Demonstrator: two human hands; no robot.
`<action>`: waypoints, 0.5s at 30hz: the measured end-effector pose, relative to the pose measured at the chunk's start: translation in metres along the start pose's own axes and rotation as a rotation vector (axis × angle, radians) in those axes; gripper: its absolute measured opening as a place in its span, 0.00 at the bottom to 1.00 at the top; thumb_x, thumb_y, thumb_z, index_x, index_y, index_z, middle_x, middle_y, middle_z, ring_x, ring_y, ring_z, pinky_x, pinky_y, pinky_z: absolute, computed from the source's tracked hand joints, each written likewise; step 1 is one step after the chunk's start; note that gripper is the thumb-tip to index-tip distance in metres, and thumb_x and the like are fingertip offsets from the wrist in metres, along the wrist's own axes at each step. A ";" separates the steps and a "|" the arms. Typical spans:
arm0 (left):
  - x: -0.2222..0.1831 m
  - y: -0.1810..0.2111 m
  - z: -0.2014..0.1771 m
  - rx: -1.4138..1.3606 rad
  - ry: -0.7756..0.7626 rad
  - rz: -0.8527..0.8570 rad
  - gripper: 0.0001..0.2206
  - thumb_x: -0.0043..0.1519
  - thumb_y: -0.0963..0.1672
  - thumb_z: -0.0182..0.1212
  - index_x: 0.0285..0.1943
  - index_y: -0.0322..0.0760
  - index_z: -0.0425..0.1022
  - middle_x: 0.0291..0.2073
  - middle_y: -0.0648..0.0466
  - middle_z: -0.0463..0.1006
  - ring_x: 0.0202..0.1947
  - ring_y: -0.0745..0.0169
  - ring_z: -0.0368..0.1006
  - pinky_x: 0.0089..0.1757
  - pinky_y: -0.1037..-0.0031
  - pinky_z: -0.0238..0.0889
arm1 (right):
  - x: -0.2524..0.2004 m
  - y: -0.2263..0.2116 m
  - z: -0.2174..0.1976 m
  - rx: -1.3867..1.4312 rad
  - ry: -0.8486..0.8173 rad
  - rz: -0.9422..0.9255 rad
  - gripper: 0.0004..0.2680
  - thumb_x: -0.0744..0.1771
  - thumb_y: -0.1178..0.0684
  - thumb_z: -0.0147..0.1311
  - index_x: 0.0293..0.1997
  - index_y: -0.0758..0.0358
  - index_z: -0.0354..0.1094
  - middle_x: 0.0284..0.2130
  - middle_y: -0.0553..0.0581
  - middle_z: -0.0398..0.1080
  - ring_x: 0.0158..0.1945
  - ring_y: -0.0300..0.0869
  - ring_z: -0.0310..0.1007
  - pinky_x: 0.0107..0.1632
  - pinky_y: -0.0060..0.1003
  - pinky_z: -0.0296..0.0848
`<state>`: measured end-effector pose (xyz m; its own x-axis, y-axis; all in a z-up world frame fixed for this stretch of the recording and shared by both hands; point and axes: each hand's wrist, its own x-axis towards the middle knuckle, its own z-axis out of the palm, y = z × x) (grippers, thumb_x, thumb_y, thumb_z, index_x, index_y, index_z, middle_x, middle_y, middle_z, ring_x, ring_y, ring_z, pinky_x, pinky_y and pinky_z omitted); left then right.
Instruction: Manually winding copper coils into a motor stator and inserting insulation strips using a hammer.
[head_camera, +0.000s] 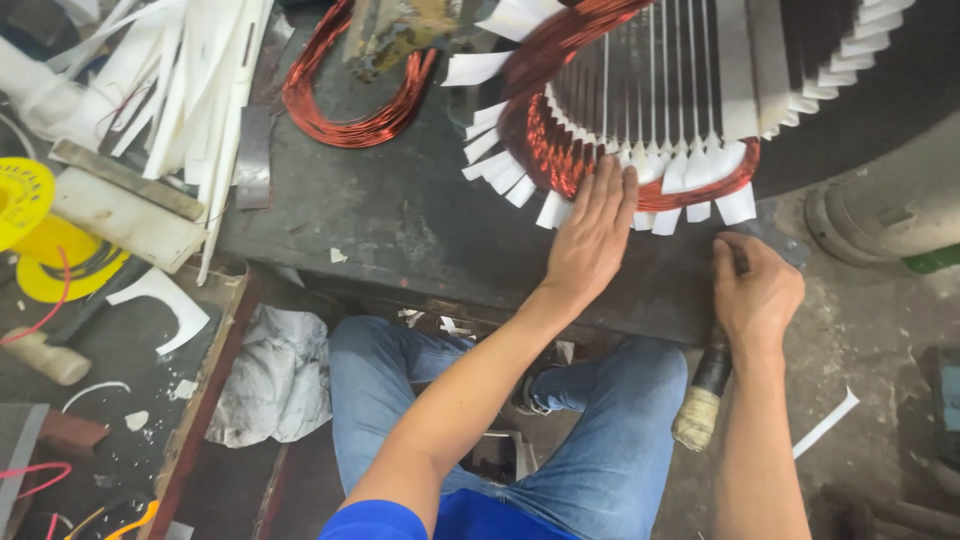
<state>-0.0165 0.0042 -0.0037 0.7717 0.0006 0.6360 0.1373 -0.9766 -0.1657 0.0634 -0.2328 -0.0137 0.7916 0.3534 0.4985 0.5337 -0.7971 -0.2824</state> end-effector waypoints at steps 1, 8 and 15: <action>0.000 -0.001 -0.001 0.006 -0.001 -0.007 0.24 0.74 0.42 0.48 0.80 0.27 0.62 0.77 0.36 0.66 0.80 0.40 0.58 0.78 0.58 0.46 | 0.000 -0.001 0.000 0.004 -0.002 -0.008 0.06 0.75 0.51 0.58 0.52 0.54 0.83 0.42 0.54 0.83 0.44 0.52 0.83 0.45 0.46 0.75; -0.001 -0.001 0.000 0.034 0.045 -0.020 0.22 0.75 0.41 0.46 0.80 0.28 0.62 0.76 0.40 0.68 0.79 0.44 0.58 0.77 0.60 0.47 | -0.001 -0.005 -0.002 0.046 -0.017 0.052 0.06 0.74 0.52 0.59 0.52 0.55 0.83 0.38 0.53 0.82 0.39 0.50 0.81 0.44 0.44 0.74; -0.001 -0.001 0.002 0.045 0.031 -0.020 0.23 0.75 0.42 0.45 0.80 0.29 0.60 0.76 0.41 0.68 0.80 0.45 0.58 0.77 0.60 0.47 | -0.002 -0.002 0.001 0.027 -0.009 0.031 0.05 0.75 0.52 0.60 0.51 0.55 0.83 0.37 0.54 0.82 0.38 0.49 0.80 0.43 0.44 0.74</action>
<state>-0.0163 0.0055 -0.0062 0.7489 0.0123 0.6626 0.1805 -0.9658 -0.1862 0.0613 -0.2314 -0.0146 0.8105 0.3336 0.4815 0.5168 -0.7941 -0.3198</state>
